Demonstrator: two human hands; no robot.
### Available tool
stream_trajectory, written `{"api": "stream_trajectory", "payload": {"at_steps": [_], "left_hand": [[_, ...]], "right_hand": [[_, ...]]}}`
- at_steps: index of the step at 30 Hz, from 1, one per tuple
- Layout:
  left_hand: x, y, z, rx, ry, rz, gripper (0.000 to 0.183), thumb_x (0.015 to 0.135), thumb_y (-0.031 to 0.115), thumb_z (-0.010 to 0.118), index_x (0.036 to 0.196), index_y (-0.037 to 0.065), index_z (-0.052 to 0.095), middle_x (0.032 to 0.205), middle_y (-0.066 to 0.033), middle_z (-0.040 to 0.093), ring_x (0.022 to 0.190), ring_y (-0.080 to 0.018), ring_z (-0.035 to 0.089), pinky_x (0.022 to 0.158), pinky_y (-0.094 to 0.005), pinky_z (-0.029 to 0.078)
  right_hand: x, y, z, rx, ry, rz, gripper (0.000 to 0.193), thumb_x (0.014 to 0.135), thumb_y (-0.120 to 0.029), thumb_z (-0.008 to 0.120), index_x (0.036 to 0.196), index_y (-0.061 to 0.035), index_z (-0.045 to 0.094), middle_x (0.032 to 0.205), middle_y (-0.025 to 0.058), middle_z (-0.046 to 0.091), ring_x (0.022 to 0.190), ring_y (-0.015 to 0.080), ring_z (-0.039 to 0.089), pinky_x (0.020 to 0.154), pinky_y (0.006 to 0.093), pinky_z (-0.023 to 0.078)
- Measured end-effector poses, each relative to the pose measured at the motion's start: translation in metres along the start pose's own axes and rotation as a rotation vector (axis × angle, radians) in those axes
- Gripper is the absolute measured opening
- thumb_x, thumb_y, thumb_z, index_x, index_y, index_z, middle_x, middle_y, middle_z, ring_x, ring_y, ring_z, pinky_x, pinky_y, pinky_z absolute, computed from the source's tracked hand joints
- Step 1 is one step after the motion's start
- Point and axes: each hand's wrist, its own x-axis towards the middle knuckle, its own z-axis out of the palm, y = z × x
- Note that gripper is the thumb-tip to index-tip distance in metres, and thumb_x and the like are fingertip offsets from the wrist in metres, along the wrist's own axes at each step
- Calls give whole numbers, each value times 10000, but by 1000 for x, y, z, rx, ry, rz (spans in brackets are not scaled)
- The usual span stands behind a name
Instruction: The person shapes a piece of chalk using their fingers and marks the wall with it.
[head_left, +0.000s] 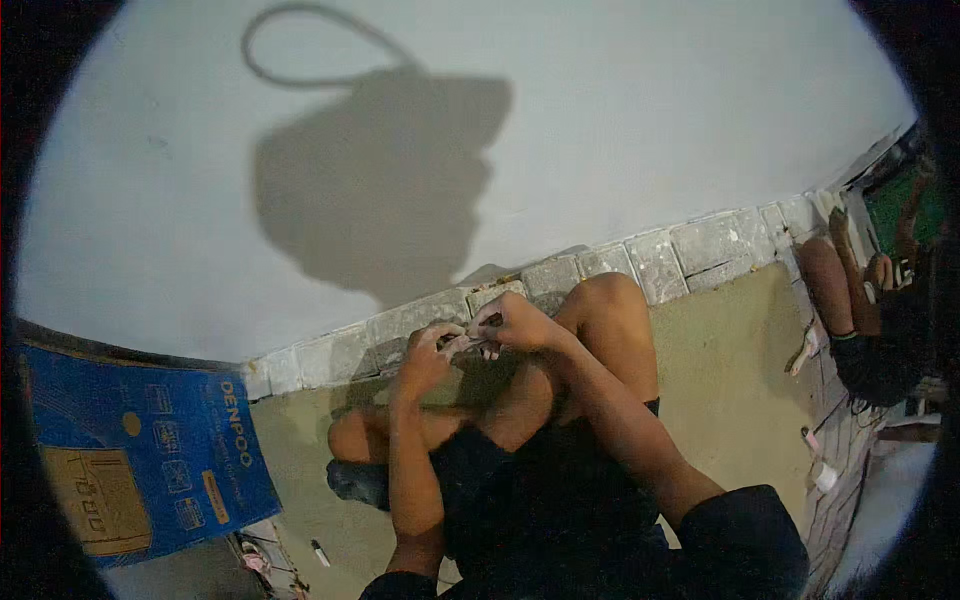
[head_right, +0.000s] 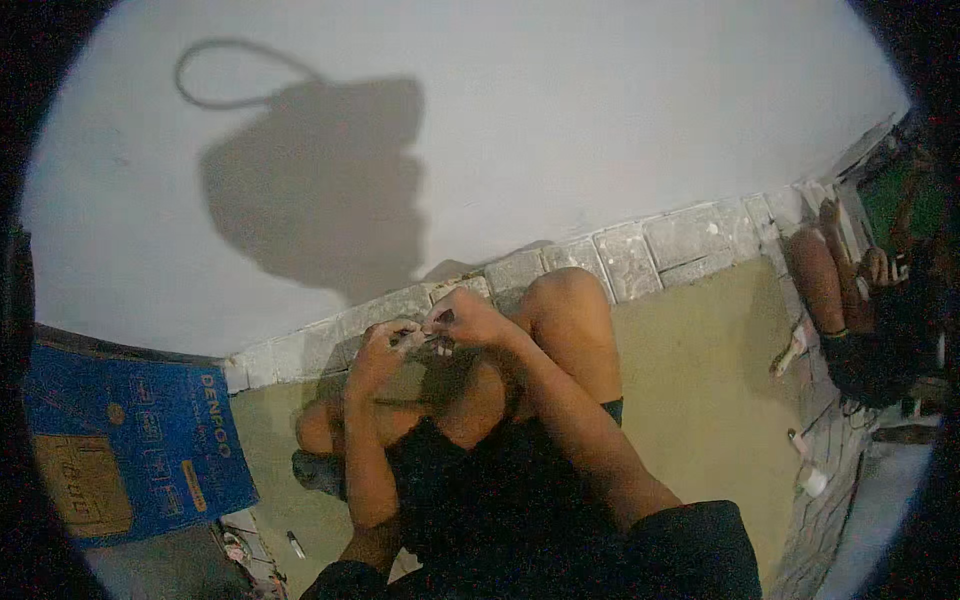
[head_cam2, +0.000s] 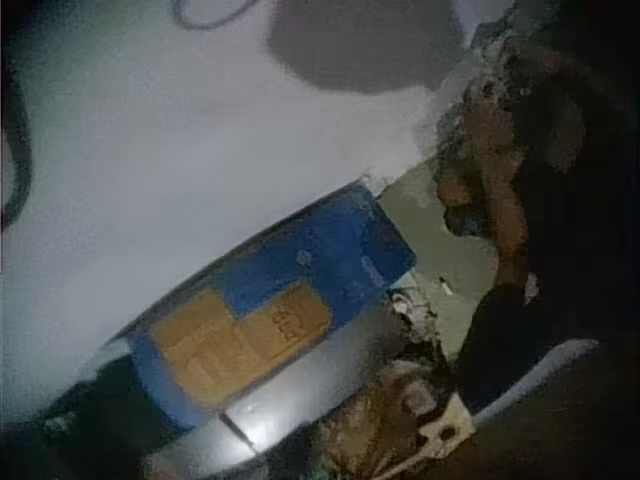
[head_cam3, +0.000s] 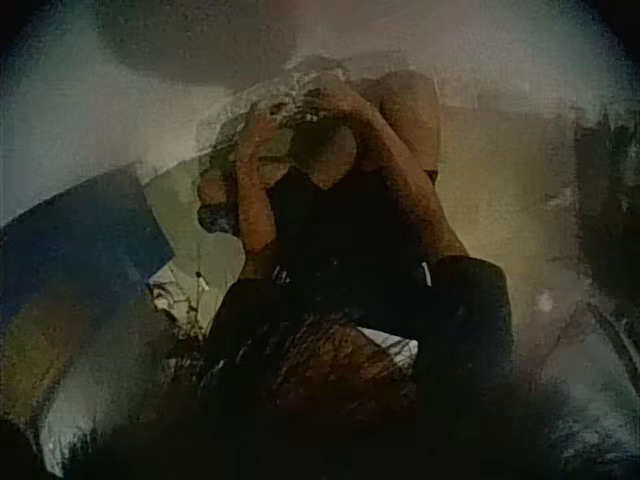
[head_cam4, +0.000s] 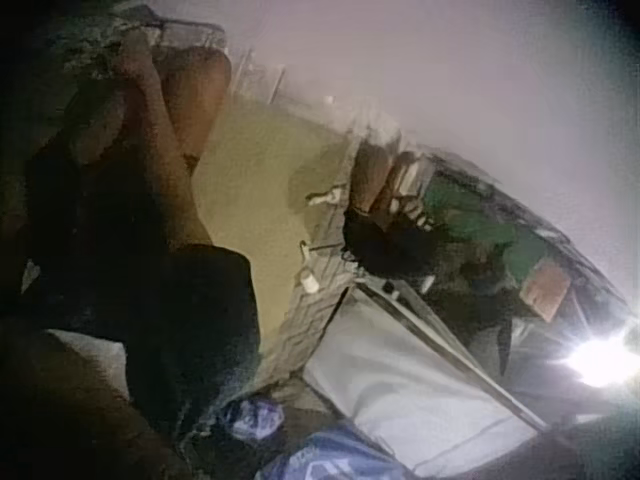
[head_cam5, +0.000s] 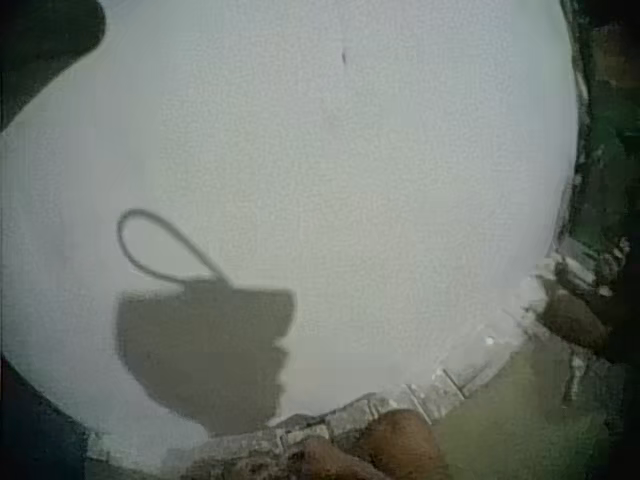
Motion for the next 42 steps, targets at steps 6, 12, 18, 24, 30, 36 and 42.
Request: {"api": "stream_trajectory", "payload": {"at_steps": [6, 12, 18, 24, 30, 36, 42], "left_hand": [[5, 2, -1, -104, -122, -78, 218, 802, 132, 679, 984, 27, 619, 984, -117, 630, 779, -210, 593, 725, -328, 480], [4, -8, 13, -300, 31, -4, 182, 746, 39, 717, 891, 3, 612, 804, -83, 638, 726, -147, 587, 651, -292, 486], [6, -10, 9, -174, 73, 60, 208, 728, 118, 755, 874, 10, 653, 834, -101, 651, 749, -180, 608, 668, -309, 489], [5, -15, 8, -143, -13, 3, 241, 746, 190, 749, 883, 10, 667, 917, -125, 656, 863, -219, 606, 756, -338, 482], [7, -16, 4, -273, -55, -110, 278, 736, 218, 759, 896, 11, 665, 876, -119, 654, 841, -207, 603, 778, -334, 473], [9, -3, 11, -684, 13, -323, 274, 726, 207, 754, 893, 8, 668, 822, -81, 646, 771, -160, 581, 775, -285, 428], [14, -3, 22, -1003, 2, -355, 249, 735, 172, 724, 917, 12, 670, 821, -67, 644, 798, -156, 566, 801, -300, 396]], "right_hand": [[-2, 2, -3, 73, -47, 114, 123, 764, 35, 621, 877, 55, 667, 793, 109, 683, 697, 164, 655, 640, 271, 535], [-2, 0, 0, 38, 72, 44, 132, 719, 57, 674, 850, 41, 683, 767, 104, 682, 689, 120, 626, 654, 285, 522], [-2, -1, 2, 47, 92, 161, 109, 731, 61, 678, 839, 55, 672, 765, 103, 674, 692, 129, 621, 651, 268, 519], [-1, -4, 6, 116, 152, 153, 135, 747, 48, 680, 879, 48, 650, 777, 74, 656, 709, 123, 619, 653, 260, 518], [-2, -21, 3, 100, 131, 244, 268, 725, -49, 745, 962, 11, 635, 851, 40, 648, 735, 96, 604, 652, 246, 503], [-2, -26, 9, -165, 254, -85, 511, 629, -248, 819, 1046, -36, 613, 940, 128, 633, 878, 253, 616, 794, 341, 488], [-2, -18, 14, -357, 327, 30, 547, 628, -265, 787, 1082, -32, 592, 1095, 197, 595, 1031, 372, 562, 895, 420, 449]]}}
